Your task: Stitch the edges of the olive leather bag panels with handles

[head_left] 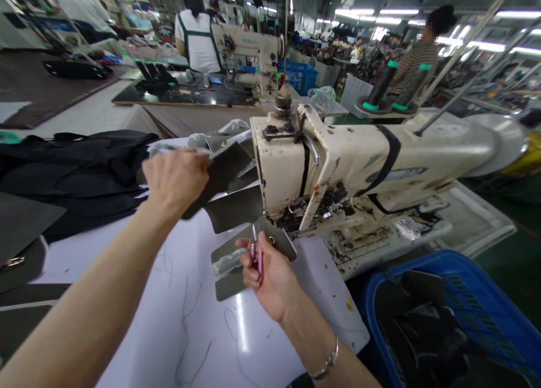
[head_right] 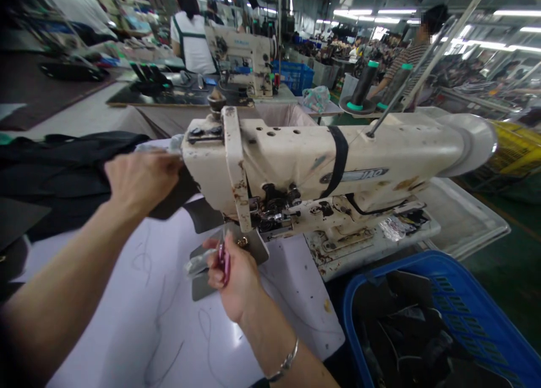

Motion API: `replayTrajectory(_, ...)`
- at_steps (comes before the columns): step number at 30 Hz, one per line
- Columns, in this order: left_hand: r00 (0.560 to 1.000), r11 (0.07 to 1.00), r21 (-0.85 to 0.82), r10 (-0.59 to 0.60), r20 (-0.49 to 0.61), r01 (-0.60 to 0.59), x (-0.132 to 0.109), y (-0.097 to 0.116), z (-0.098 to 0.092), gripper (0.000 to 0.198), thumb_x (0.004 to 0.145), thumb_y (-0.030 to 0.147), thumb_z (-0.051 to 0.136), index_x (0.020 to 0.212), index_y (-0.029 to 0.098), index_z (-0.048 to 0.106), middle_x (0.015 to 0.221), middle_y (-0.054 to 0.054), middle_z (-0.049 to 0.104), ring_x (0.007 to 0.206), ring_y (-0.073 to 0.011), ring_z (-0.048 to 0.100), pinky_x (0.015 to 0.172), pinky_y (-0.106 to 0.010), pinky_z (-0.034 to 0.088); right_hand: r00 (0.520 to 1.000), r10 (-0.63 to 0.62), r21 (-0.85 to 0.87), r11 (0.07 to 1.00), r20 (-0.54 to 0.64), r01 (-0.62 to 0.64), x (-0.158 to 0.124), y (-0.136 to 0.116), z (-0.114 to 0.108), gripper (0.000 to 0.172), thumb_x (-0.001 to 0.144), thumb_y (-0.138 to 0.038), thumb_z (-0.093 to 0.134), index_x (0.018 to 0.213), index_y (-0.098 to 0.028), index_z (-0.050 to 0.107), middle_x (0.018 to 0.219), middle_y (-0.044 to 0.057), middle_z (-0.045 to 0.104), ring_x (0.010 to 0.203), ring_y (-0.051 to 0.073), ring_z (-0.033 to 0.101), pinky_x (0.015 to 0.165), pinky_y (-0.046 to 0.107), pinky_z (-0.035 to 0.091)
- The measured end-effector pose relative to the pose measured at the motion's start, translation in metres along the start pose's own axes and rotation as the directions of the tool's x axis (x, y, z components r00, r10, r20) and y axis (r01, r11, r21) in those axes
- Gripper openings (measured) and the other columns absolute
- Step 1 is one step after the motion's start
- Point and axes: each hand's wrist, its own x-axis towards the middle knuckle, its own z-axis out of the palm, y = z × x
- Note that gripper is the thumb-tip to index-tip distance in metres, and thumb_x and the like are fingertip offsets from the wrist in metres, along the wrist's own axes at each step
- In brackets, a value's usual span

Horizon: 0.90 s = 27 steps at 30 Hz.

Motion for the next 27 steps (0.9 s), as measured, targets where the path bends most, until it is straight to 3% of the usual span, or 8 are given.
replayTrajectory(3, 0.961, 0.991, -0.127, -0.001, -0.276, -0.035, 0.039, 0.006, -0.026, 0.058, 0.104, 0.044, 0.022, 0.145, 0.026, 0.059, 0.138, -0.01, 0.063, 0.12, -0.0424, 0.063, 0.087, -0.052, 0.046, 0.997, -0.083, -0.202, 0.976, 0.007, 0.083, -0.016, 0.004, -0.009, 0.04, 0.085, -0.052, 0.076, 0.095, -0.013, 0.075, 0.068, -0.003, 0.053, 0.046, 0.003, 0.022, 0.046, 0.022, 0.008)
replayTrajectory(6, 0.955, 0.965, -0.222, 0.076, -0.287, -0.144, 0.029, 0.023, -0.036, 0.055, 0.101, 0.039, 0.036, 0.153, 0.029, 0.049, 0.139, -0.01, 0.062, 0.117, -0.0394, 0.065, 0.085, -0.046, 0.048, 0.957, -0.283, -0.425, 0.876, -0.069, 0.229, -0.028, 0.001, -0.026, 0.039, 0.084, -0.053, 0.076, 0.085, -0.014, 0.076, 0.062, -0.004, 0.049, 0.049, 0.005, 0.025, 0.047, 0.024, 0.012)
replayTrajectory(9, 0.968, 0.912, -0.347, 0.157, -0.194, -0.217, -0.038, 0.047, -0.022, 0.04, 0.101, 0.038, 0.042, 0.116, 0.02, 0.073, 0.095, -0.008, 0.069, 0.087, -0.0258, 0.068, 0.073, -0.035, 0.044, 0.76, -0.629, -0.69, 0.622, -0.16, 0.37, -0.032, -0.011, -0.054, 0.038, 0.088, -0.053, 0.071, 0.08, -0.016, 0.076, 0.061, -0.002, 0.053, 0.057, 0.01, 0.042, 0.054, 0.024, 0.03)
replayTrajectory(12, 0.958, 0.701, -0.667, 0.277, -0.073, -0.253, -0.132, 0.076, 0.008, 0.034, 0.1, 0.037, 0.052, 0.076, 0.02, 0.068, 0.065, -0.002, 0.056, 0.06, -0.0149, 0.053, 0.06, -0.029, 0.037, 0.569, -0.817, -0.875, 0.337, -0.088, 0.348, -0.03, -0.028, -0.081, 0.033, 0.09, -0.049, 0.069, 0.085, -0.017, 0.077, 0.075, 0.003, 0.067, 0.071, 0.016, 0.054, 0.067, 0.027, 0.039)
replayTrajectory(17, 0.815, 0.359, -0.908, 0.445, 0.371, 0.217, -0.241, 0.12, 0.067, 0.037, 0.101, 0.047, 0.05, 0.085, 0.021, 0.072, 0.079, -0.006, 0.068, 0.074, -0.0198, 0.064, 0.071, -0.031, 0.047, 0.748, -0.66, -0.867, 0.409, -0.066, 0.284, -0.021, -0.042, -0.098, 0.048, 0.085, -0.055, 0.072, 0.058, -0.018, 0.058, 0.054, -0.005, 0.042, 0.056, 0.01, 0.033, 0.055, 0.027, 0.025)
replayTrajectory(19, 0.796, 0.166, -0.875, 0.366, 0.483, 0.455, -0.252, 0.133, 0.085, 0.051, 0.1, 0.061, 0.044, 0.104, 0.019, 0.071, 0.081, -0.008, 0.068, 0.07, -0.0202, 0.062, 0.068, -0.032, 0.049, 0.815, -0.568, -0.775, 0.564, -0.116, 0.284, -0.018, -0.043, -0.097, 0.052, 0.079, -0.057, 0.077, 0.055, -0.019, 0.051, 0.051, -0.008, 0.031, 0.052, 0.008, 0.023, 0.052, 0.027, 0.018)
replayTrajectory(22, 0.841, -0.055, -0.857, 0.235, 0.487, 0.512, -0.249, 0.143, 0.103, 0.07, 0.101, 0.069, 0.024, 0.101, 0.015, 0.068, 0.082, -0.01, 0.066, 0.065, -0.0194, 0.056, 0.067, -0.034, 0.048, 0.88, -0.456, -0.624, 0.728, -0.135, 0.282, -0.017, -0.045, -0.094, 0.051, 0.07, -0.057, 0.084, 0.058, -0.019, 0.052, 0.05, -0.01, 0.028, 0.049, 0.006, 0.015, 0.048, 0.026, 0.012)
replayTrajectory(27, 0.892, 0.129, -0.884, 0.002, 0.453, 0.449, -0.238, 0.142, 0.11, 0.049, 0.099, 0.059, 0.044, 0.068, 0.023, 0.056, 0.071, -0.007, 0.062, 0.069, -0.0203, 0.058, 0.078, -0.035, 0.049, 0.912, -0.394, -0.528, 0.801, -0.112, 0.281, -0.017, -0.05, -0.09, 0.04, 0.064, -0.048, 0.09, 0.069, -0.014, 0.068, 0.05, -0.011, 0.033, 0.045, 0.003, 0.016, 0.044, 0.022, 0.011)
